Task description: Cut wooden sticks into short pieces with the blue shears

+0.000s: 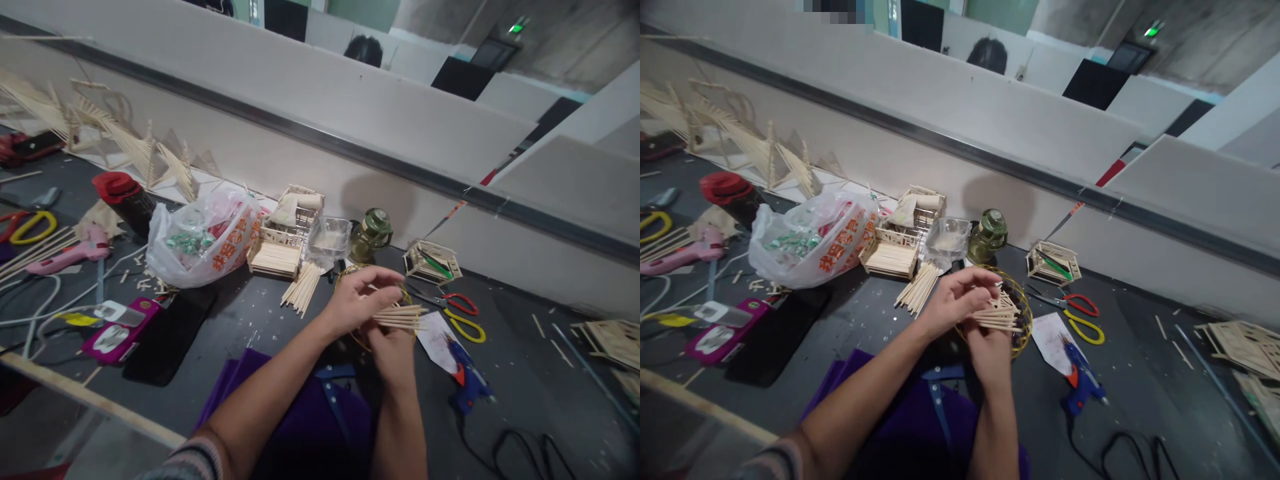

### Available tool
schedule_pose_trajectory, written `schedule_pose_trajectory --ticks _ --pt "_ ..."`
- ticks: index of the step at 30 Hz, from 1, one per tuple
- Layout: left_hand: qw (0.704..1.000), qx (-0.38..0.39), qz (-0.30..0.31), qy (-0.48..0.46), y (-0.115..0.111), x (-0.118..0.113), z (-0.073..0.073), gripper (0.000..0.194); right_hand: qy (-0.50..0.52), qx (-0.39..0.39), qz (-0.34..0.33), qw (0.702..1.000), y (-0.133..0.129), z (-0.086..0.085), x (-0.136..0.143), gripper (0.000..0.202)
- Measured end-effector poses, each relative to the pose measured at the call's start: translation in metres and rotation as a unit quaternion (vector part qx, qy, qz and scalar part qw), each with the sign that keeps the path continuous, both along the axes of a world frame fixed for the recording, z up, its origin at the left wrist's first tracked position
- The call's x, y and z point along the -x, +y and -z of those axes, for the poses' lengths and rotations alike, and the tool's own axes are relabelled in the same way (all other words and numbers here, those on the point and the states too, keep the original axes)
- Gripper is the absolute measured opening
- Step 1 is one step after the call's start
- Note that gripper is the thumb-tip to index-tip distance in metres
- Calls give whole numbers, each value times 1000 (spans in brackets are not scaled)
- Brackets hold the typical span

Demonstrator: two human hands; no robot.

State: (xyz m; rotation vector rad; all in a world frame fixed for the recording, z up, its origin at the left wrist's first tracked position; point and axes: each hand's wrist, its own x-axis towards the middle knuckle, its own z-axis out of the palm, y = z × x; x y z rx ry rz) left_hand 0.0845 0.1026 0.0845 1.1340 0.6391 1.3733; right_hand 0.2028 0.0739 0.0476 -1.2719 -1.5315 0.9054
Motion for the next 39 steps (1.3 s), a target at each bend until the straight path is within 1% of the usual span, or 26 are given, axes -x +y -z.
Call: schedule_pose_trajectory --ticks 2,4,5,7,9,10,11,13,16,18,20,21,22,24,28,32,35,39 --pt "998 6 -51 -22 4 9 -1 36 57 34 54 996 3 -12 -15 20" --pt "994 26 -105 -19 10 19 3 35 91 25 127 987 9 -21 -33 26" --pt "992 37 -121 -4 13 23 6 34 80 14 160 984 13 -24 -42 28" --pt "990 49 -122 58 19 28 15 31 7 -2 210 978 24 -24 -58 32" --pt "979 31 -114 165 24 31 26 25 -94 -8 219 971 36 -17 -70 33" --pt "969 19 -110 222 25 32 31 22 -134 -8 214 968 42 -12 -73 33" --pt "953 8 -114 279 26 31 35 20 -162 -2 202 966 47 -5 -76 33" --pt "911 -17 -126 392 26 28 42 16 -195 21 185 963 56 10 -77 34" --pt "827 -61 -141 541 22 17 48 10 -235 62 162 956 63 32 -77 37" --pt "772 -84 -143 614 19 8 53 10 -246 75 151 954 64 41 -79 37" --pt "726 -96 -140 666 16 0 58 13 -238 77 159 955 63 43 -81 37" --pt "709 -98 -136 685 16 -3 60 16 -230 75 171 955 62 42 -82 36" --pt "696 -100 -131 699 15 -6 62 20 -221 71 183 955 62 41 -82 35" --pt "679 -101 -119 717 15 -9 66 23 -199 62 200 957 60 37 -83 33" --pt "666 -108 -110 730 17 -10 68 21 -163 37 206 964 59 31 -81 30" --pt "671 -104 -110 726 19 -8 69 21 -152 30 205 967 58 29 -81 34" --pt "689 -88 -114 710 21 -4 70 23 -141 28 203 969 57 28 -84 36" --pt "730 -59 -118 670 25 0 70 20 -145 38 195 969 56 28 -88 35"
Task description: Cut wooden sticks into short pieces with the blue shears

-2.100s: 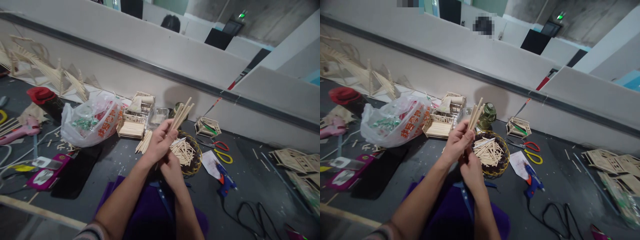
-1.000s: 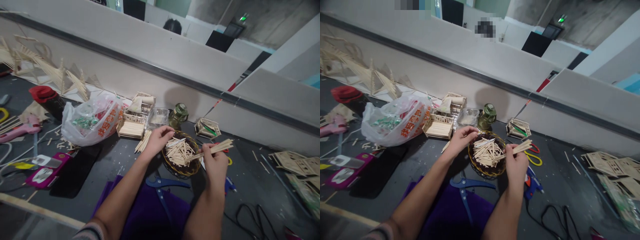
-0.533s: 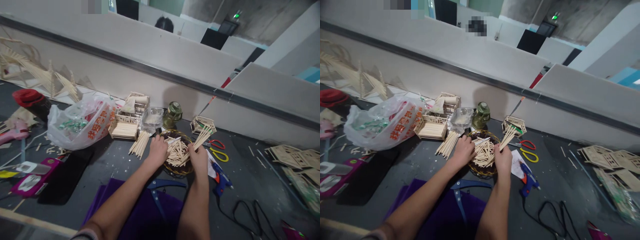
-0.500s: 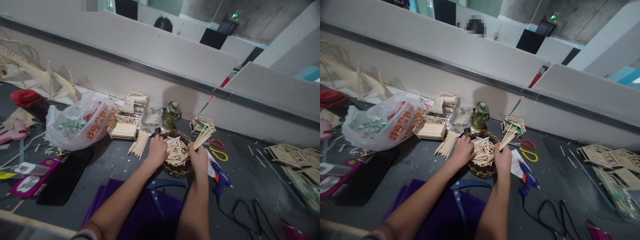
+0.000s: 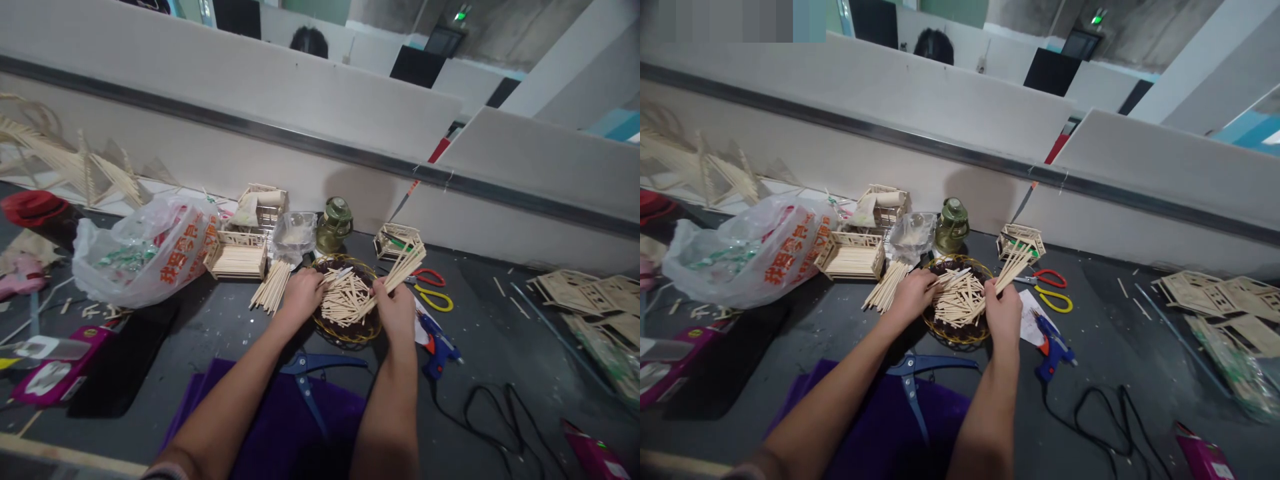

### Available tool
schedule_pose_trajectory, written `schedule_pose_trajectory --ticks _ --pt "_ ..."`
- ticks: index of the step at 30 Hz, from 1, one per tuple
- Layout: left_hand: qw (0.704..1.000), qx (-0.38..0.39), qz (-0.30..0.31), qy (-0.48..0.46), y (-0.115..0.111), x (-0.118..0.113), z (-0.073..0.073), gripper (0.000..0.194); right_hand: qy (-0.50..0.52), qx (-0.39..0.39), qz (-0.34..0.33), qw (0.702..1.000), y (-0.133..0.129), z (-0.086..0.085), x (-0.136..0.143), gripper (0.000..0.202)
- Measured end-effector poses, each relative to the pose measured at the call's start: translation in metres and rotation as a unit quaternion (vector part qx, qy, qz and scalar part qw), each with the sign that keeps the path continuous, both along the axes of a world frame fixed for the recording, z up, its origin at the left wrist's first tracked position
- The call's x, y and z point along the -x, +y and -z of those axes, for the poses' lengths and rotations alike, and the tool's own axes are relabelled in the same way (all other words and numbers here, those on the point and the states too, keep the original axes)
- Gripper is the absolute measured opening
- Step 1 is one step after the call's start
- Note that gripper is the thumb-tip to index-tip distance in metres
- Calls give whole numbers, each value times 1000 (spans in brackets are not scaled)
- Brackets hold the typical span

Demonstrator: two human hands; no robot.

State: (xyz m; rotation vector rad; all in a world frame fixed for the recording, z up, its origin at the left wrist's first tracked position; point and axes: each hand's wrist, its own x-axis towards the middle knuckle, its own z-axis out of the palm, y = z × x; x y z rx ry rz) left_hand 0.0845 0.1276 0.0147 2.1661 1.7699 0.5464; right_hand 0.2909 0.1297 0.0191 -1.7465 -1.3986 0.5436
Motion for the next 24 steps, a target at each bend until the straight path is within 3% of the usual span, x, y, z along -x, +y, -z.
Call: schedule_pose_trajectory --ticks 8,13,18,21,24 --pt "999 -11 -13 35 0 -3 4 20 -32 33 -32 998 1 1 2 34" --pt "999 -31 7 15 -2 0 -4 28 -10 22 -15 1000 1 2 -1 34" --pt "995 -35 88 31 -7 -10 -13 22 -7 -1 3 1000 1 1 -3 34" --pt "988 -19 147 53 -10 -21 -8 32 -11 -13 10 1000 1 -2 -1 35" --pt "988 -8 144 62 -12 -28 -2 29 -18 -17 8 1000 0 -4 2 36"
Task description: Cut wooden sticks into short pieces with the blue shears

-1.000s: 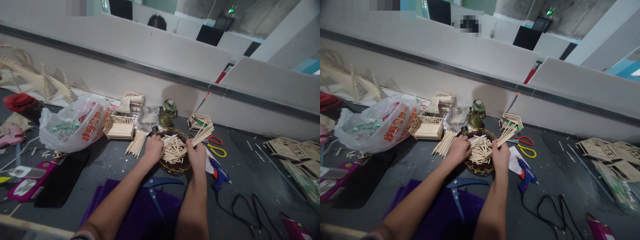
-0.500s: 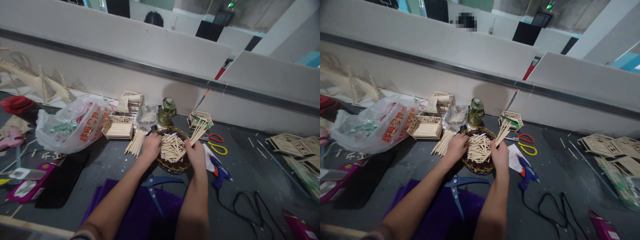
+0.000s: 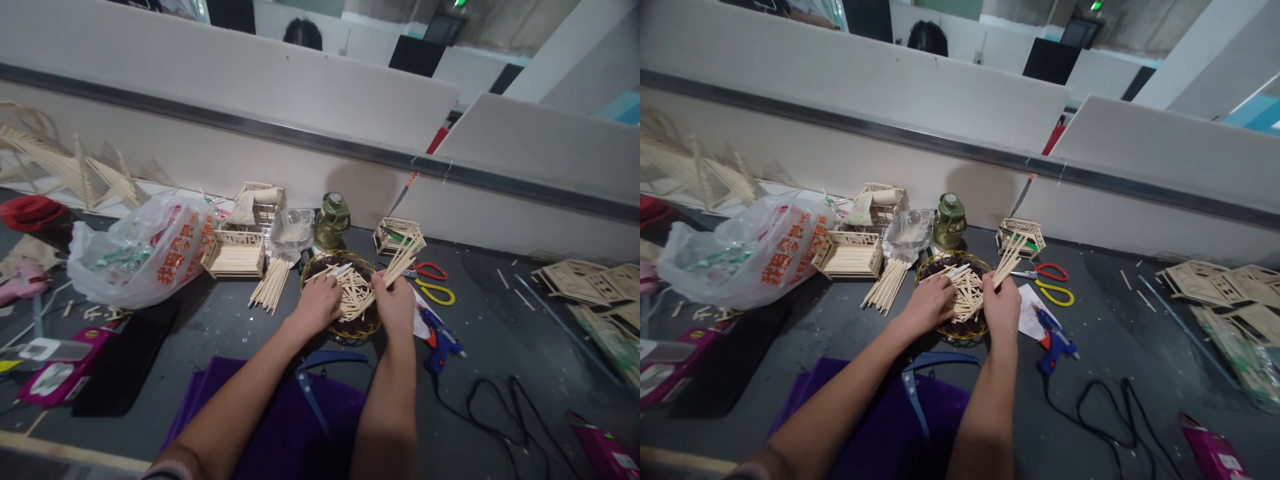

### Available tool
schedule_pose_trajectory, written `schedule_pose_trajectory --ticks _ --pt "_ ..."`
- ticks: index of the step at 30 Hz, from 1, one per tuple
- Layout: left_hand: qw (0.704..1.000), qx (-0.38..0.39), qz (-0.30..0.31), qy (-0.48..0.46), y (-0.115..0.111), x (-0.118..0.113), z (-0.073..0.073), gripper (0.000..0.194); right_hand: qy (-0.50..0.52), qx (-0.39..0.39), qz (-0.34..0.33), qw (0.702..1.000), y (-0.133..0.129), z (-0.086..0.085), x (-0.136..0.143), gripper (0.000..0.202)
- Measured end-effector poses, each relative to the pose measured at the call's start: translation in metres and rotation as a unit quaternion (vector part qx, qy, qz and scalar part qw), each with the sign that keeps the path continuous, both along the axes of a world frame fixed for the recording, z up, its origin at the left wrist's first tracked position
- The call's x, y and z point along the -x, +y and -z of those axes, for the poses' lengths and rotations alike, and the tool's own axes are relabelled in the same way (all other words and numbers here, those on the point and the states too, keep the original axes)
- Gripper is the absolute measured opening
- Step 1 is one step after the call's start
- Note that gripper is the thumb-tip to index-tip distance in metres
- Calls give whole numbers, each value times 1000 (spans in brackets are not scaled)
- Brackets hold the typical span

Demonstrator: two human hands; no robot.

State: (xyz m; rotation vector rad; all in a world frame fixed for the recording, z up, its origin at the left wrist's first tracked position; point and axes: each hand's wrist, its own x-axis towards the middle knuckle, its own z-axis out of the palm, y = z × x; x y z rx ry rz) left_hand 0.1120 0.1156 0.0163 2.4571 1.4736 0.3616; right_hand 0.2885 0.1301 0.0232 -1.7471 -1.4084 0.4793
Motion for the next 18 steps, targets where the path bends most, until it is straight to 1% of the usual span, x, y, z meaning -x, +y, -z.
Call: schedule_pose_trajectory --ticks 2,4,7,14,18 --pt "1000 0 -29 8 0 -1 1 19 1 -1 -2 1000 0 -1 2 37" --pt "998 -1 -54 18 0 0 1 13 3 1 -4 1000 -1 -2 3 38" --pt "997 2 -71 19 2 3 1 13 -5 0 -10 1000 -2 -3 3 37" --pt "994 -13 -104 -8 9 10 5 15 -7 -1 -3 1000 -5 -6 1 39" --pt "994 -10 -105 -30 11 16 5 15 -5 0 -3 1000 -5 -6 0 39"
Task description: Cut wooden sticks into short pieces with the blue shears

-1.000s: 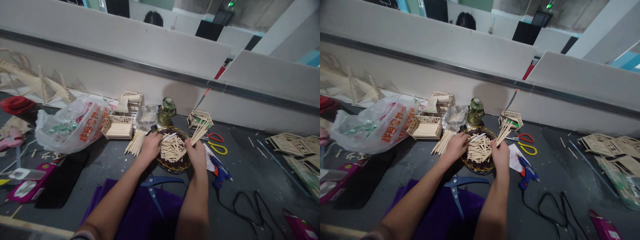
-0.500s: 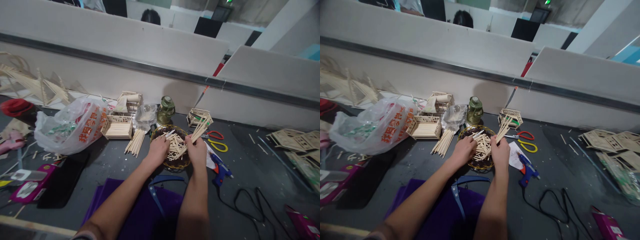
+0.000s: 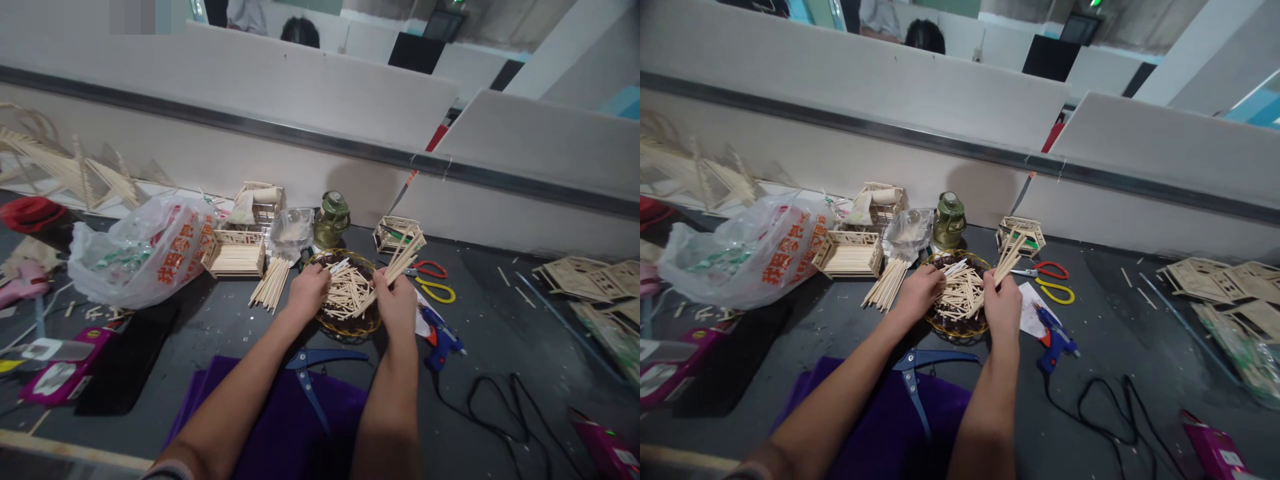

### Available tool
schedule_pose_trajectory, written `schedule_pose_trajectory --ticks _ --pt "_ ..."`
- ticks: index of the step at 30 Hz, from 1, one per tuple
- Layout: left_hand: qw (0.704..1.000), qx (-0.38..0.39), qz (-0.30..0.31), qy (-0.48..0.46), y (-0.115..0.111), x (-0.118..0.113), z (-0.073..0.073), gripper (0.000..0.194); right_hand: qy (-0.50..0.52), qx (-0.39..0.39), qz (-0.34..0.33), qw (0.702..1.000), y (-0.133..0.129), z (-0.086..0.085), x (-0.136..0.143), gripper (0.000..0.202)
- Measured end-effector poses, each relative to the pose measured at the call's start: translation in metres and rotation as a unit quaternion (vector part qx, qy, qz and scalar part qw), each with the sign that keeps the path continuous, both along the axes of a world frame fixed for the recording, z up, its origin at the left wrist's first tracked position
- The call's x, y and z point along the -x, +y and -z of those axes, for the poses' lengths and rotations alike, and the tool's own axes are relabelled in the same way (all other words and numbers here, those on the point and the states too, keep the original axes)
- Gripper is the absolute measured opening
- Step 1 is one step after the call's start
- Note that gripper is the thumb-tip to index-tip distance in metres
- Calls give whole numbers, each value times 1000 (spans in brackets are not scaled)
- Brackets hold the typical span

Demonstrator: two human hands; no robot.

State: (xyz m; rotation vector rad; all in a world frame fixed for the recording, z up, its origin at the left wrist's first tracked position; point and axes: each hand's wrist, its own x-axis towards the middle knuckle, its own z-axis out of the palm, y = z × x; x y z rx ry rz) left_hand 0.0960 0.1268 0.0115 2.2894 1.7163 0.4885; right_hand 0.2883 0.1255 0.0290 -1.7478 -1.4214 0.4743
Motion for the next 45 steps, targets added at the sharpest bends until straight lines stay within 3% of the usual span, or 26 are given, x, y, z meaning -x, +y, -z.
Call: schedule_pose_trajectory --ticks 6,13,22,29,37,42,45 --pt "996 -59 59 -35 -3 -2 -5 14 -4 -10 -4 1000 -1 -2 1 35" --pt "990 -33 140 17 -6 -17 0 23 -18 -10 -11 1000 -3 -4 3 37" --pt "994 -34 100 1 -6 -13 -1 15 -70 -20 7 997 -5 -12 5 38" --pt "997 -55 29 -50 0 -2 1 10 -192 119 -149 963 1 5 12 26" --pt "992 -77 -18 -99 6 8 0 11 -275 44 -42 959 5 2 18 23" --pt "993 -67 -16 -97 5 7 1 11 -328 87 -86 937 17 16 27 17" --pt "992 -61 -8 -107 5 8 2 10 -322 108 -127 932 20 24 26 23"
